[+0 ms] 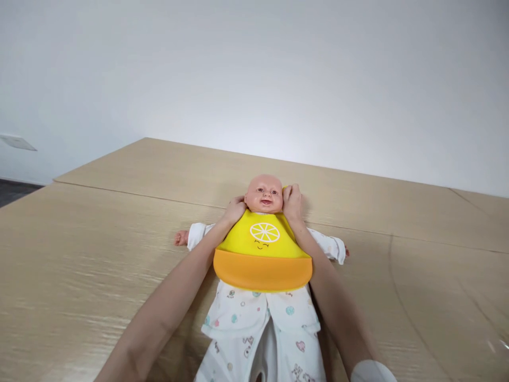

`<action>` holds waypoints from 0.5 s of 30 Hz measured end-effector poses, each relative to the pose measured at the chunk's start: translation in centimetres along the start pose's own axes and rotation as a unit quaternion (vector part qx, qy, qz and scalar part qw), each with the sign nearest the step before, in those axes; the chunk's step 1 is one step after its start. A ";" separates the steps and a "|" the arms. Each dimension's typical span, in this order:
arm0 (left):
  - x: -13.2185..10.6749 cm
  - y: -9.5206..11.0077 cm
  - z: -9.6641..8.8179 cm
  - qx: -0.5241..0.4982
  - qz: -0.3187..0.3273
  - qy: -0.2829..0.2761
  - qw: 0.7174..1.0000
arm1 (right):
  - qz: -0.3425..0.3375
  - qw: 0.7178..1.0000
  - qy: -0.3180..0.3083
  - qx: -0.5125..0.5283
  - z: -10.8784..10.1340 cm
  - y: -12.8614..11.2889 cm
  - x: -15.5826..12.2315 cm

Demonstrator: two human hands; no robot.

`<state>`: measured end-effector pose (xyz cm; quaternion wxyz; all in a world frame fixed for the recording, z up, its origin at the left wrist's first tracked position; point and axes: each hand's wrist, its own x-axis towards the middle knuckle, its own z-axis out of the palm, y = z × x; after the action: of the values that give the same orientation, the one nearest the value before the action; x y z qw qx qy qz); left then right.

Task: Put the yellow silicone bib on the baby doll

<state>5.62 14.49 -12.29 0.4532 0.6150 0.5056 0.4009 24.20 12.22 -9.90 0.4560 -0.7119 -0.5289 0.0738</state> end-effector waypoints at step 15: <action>0.0 0.4 -0.6 0.100 -0.018 -0.005 0.995 | 0.022 0.994 -0.048 -0.098 -0.2 0.4 0.1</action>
<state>5.14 14.53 -11.79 0.3992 0.6496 0.5522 0.3372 24.63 12.23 -10.02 0.3566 -0.7602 -0.5391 0.0656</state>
